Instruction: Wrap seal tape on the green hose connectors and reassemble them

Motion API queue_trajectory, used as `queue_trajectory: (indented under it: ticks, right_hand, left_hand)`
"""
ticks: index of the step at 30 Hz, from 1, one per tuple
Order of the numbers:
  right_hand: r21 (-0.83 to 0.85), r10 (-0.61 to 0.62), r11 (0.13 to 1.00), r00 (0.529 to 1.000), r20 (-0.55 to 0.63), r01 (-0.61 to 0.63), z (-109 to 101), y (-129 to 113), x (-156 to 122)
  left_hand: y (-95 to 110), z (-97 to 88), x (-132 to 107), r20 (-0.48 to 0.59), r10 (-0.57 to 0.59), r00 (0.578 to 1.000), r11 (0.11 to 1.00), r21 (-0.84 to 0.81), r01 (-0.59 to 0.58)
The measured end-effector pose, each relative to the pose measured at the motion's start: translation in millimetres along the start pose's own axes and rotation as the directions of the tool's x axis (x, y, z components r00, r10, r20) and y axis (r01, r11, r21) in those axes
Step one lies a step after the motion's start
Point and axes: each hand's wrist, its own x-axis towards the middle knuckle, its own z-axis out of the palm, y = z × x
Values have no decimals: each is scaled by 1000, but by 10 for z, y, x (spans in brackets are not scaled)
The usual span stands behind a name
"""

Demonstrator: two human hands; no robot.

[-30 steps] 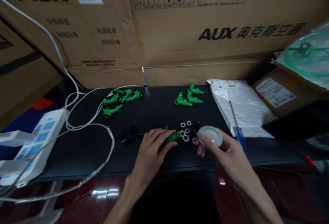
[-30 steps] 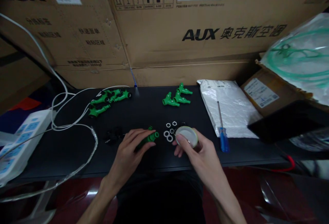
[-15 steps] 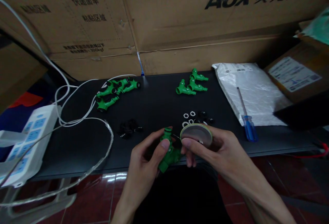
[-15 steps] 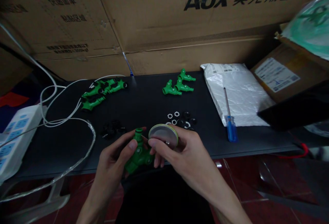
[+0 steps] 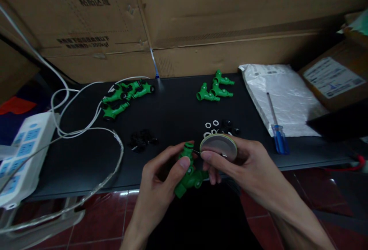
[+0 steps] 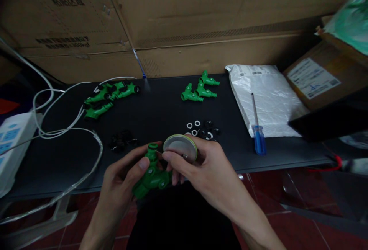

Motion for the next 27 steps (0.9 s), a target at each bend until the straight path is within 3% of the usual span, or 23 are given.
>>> queue_trajectory:
  ticks: [11,19,23,27]
  right_hand:
    - [-161,-50,986,996,-73,37,1,-56,-68]
    - [-109,-72,992,994,-83,63,78,-21,-102]
    - [-102,-77,992,993,-91,68,134,18,-83]
    - [-22,-54,998,991,-120,51,211,73,-79]
  left_hand:
    - [25,-14,-28,6,13,1000,997,77,-14]
    - [72,7,-37,15,89,996,988,125,-90]
    - [45,75,-94,-43,156,987,972,182,-146]
    - [-13,149,-126,-121,171,978,978,137,-155]
